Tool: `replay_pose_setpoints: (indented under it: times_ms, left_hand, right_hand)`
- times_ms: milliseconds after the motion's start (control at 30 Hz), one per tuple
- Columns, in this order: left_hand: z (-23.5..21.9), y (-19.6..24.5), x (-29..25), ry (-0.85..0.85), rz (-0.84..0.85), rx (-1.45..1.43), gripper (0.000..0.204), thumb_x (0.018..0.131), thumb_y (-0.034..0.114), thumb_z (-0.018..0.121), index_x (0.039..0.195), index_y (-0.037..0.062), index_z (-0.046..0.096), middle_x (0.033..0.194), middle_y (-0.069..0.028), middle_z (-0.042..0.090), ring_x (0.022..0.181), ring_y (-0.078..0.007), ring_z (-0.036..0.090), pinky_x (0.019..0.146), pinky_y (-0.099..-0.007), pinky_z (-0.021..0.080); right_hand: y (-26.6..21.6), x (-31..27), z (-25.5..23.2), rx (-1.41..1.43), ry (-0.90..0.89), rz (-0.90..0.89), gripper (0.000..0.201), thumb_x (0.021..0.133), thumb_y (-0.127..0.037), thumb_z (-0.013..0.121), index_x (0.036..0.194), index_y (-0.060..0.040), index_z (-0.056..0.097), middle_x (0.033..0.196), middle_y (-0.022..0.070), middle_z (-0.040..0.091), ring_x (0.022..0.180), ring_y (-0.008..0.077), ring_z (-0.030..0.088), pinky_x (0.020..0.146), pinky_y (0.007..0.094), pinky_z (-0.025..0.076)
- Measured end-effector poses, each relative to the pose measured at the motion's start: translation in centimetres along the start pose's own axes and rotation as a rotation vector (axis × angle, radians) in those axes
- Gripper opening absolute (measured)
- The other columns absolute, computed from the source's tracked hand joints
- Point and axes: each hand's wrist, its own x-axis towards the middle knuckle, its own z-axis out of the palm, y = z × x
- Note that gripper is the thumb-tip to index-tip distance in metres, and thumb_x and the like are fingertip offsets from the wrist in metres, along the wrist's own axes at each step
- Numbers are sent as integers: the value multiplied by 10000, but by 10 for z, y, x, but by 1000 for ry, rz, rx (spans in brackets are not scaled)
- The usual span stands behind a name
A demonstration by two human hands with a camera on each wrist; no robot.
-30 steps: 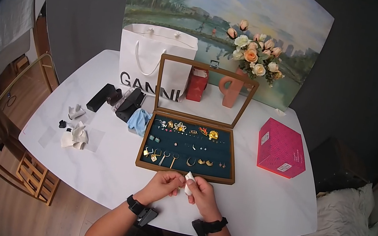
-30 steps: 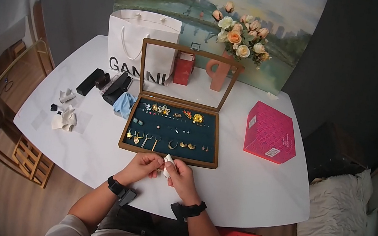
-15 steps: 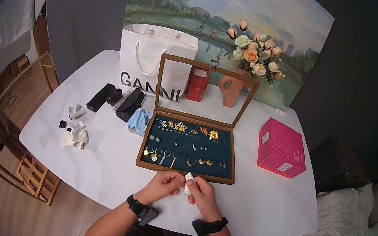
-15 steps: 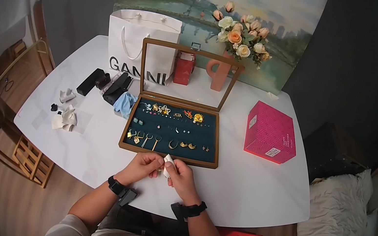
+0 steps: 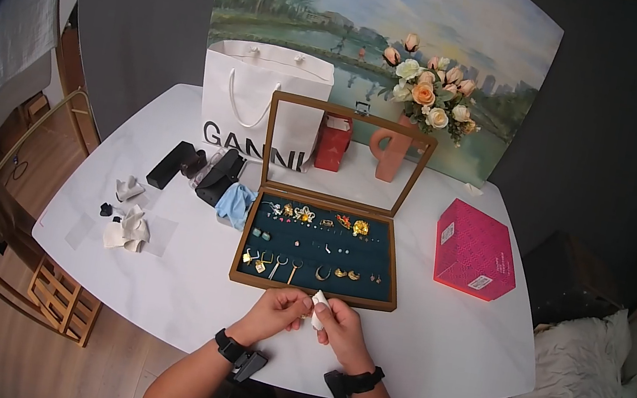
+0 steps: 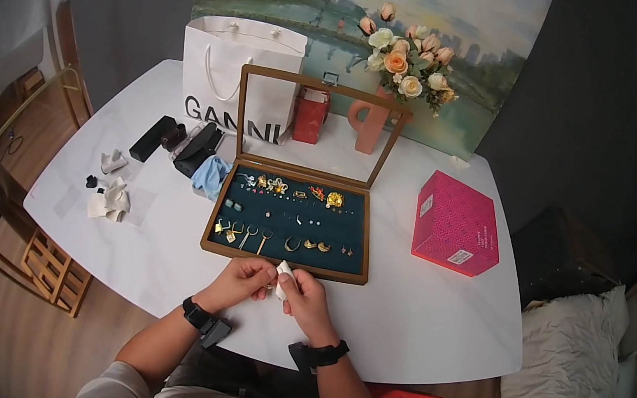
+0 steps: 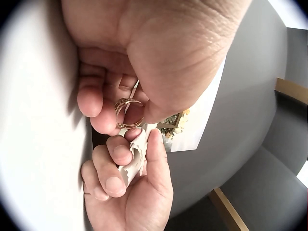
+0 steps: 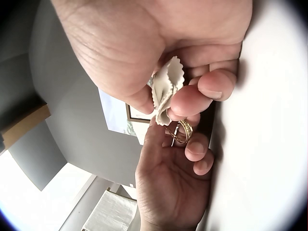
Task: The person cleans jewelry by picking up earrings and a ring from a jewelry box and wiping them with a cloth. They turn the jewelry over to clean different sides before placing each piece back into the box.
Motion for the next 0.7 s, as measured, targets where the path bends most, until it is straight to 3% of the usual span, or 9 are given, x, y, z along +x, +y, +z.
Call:
replay_pose_setpoints:
  times_ms: [700]
  left_hand:
    - [1,3,0,13,-6,2,248,1082,251,597,1084,34,716,826,20,665,667,-37,605,582,-193,478]
  right_hand:
    - [-1,-1,0,-13,-11,-4,262,1087,-292,583,1016,-47,646,790,-21,592,570,29,515,504,196,403]
